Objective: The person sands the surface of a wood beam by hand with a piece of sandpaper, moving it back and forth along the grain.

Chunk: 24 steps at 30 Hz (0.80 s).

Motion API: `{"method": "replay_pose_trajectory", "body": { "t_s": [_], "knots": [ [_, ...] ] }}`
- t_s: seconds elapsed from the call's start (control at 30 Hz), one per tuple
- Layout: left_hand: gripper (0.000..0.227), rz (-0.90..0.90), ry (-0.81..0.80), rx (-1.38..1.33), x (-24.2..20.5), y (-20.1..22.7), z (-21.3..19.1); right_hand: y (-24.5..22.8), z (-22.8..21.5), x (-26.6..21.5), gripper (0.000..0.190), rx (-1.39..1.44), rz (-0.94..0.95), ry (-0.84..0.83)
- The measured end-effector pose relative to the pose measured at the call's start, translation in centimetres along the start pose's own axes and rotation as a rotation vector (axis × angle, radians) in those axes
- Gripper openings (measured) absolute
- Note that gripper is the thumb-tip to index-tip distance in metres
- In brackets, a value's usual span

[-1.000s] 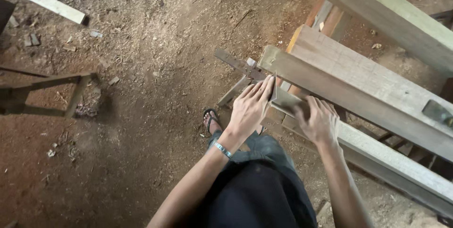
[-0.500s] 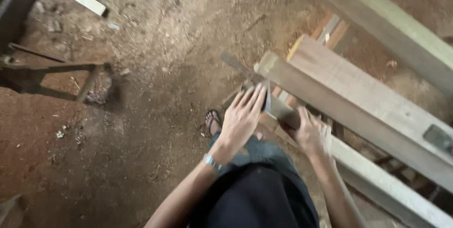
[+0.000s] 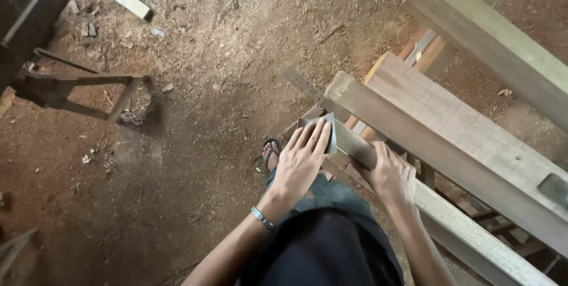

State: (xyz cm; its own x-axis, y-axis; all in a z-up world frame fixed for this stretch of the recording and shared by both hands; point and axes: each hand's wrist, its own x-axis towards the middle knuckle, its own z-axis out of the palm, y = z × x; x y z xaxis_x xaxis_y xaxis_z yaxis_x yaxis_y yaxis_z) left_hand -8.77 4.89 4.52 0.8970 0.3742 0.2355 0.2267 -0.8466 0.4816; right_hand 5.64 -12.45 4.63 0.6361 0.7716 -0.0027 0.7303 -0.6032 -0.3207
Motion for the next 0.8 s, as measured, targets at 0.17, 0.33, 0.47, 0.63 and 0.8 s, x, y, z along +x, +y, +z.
{"method": "replay_pose_trajectory", "body": {
  "t_s": [0.17, 0.33, 0.47, 0.63, 0.8],
  "knots": [
    [0.064, -0.094, -0.077, -0.065, 1.9, 0.1, 1.1, 0.6, 0.1, 0.0, 0.057, -0.096, 0.035, -0.066],
    [0.058, -0.072, 0.051, -0.054, 0.7, 0.6, 1.3, 0.5, 0.5, -0.4, 0.055, -0.117, 0.069, -0.070],
    [0.054, -0.063, 0.066, 0.024, -3.2, -0.9, 0.2, 1.4, 1.1, -0.7, 0.051, 0.022, 0.005, -0.022],
    [0.039, -0.932, 0.153, -0.702, -2.5, -4.4, 0.0, 1.6, 2.0, -0.7, 0.055, 0.127, -0.018, 0.023],
    [0.037, -0.841, -0.158, -0.598, 1.1, -4.1, 1.2, 1.3, 1.1, -0.4, 0.054, 0.086, 0.062, -0.055]
  ]
}}
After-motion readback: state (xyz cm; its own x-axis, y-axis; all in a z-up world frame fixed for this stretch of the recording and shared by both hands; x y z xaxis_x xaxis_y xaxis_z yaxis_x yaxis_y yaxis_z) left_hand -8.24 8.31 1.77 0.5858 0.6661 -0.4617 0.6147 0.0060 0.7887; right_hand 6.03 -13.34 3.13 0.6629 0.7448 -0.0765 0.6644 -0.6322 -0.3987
